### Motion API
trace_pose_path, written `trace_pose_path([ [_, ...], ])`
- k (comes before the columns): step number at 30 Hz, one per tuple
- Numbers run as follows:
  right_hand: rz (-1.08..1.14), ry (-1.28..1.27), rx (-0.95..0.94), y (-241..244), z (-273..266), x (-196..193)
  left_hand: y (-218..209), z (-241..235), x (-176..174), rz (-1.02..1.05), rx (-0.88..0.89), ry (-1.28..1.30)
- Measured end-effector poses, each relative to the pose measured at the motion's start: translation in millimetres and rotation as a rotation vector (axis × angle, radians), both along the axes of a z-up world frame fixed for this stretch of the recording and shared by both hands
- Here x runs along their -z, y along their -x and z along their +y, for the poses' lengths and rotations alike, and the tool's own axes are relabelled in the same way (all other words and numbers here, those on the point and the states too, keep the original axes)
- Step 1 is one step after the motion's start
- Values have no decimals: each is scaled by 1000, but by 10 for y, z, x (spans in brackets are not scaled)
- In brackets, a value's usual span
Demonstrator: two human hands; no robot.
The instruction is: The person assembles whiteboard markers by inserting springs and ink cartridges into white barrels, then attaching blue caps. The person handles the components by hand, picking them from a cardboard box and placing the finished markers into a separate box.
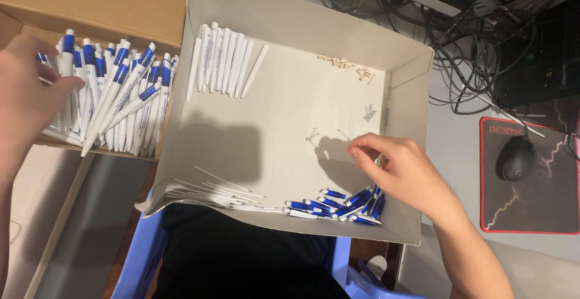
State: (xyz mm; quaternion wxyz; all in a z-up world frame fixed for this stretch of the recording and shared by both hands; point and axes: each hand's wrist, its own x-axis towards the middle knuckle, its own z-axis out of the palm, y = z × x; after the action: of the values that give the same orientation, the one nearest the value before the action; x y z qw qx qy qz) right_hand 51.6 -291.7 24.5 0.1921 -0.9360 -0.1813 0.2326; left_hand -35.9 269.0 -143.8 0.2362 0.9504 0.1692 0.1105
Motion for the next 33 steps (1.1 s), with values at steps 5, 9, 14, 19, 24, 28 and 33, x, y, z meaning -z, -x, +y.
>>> trace_pose_path([
  [5, -16, -18, 1, 9, -44, 28, -21, -59, -32, 56, 15, -36],
  [9, -39, 7, 18, 25, -75, 55, -35, 142, 197, 34, 43, -122],
  [14, -55, -71, 14, 28, -90, 53, -23, -511, -568, -118, 211, -198],
  [19, -89, -132, -18, 34, -100, 131, -144, -1472, -1536, -220, 440, -577],
  [24, -151, -240, -76, 53, -138, 181, -376, -1950, -995, 237, 1293, -967],
  [28, -134, -315, -58, 42, -161, 204, -357, -2309, -747, 325, 1277, -547],
  [33, -159, -335, -61, 48, -183, 210, -266, -2293, 47, 324, 1467, -589],
])
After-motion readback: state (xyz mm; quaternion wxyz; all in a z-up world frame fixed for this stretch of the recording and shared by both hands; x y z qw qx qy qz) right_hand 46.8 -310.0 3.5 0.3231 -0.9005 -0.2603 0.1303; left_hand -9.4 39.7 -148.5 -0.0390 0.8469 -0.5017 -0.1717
